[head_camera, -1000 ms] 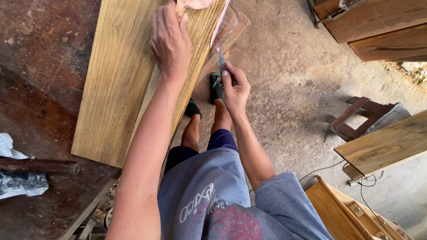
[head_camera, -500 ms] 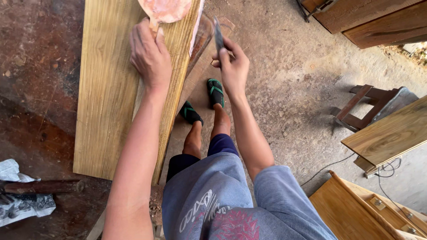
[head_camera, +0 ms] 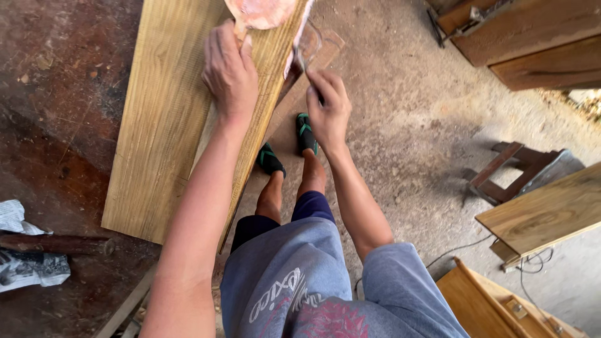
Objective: The person applies pink wood filler to the edges of a wooden plank using a putty knife, smoothing it along the seams. They then scrape excess filler from the putty knife into a metal bucket.
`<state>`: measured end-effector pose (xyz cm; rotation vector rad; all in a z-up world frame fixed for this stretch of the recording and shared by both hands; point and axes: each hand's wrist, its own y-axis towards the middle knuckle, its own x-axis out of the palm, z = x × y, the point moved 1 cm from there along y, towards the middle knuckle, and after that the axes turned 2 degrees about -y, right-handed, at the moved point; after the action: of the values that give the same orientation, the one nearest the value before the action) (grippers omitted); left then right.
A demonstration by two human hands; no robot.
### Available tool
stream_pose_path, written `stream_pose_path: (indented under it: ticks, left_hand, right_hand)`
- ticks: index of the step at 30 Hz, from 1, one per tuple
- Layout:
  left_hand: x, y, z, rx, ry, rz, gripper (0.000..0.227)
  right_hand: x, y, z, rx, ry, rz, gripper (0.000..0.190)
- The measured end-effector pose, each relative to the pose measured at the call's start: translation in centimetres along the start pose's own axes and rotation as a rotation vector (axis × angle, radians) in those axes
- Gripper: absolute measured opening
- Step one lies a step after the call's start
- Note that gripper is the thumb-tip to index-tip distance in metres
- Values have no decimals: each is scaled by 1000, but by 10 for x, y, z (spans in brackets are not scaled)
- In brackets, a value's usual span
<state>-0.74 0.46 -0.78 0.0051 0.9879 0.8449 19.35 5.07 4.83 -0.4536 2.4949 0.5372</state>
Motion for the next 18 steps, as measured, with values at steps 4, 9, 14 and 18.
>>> stream_pose_path:
  ticks: [4, 9, 14, 18]
  left_hand:
    - [-1, -2, 1, 50, 9, 37, 36]
    - [-8, 3, 10, 10, 18, 11, 35]
    - [-18, 7, 19, 23, 11, 22, 37]
    - [-17, 11, 19, -13, -3, -11, 37]
  right_hand:
    - [-14, -16, -12, 3, -59, -118, 32]
    - [-21, -27, -12, -6, -101, -162, 33]
    - [-42, -14, -28, -73, -148, -211, 31]
    - [-46, 32, -43, -201, -163, -89, 27]
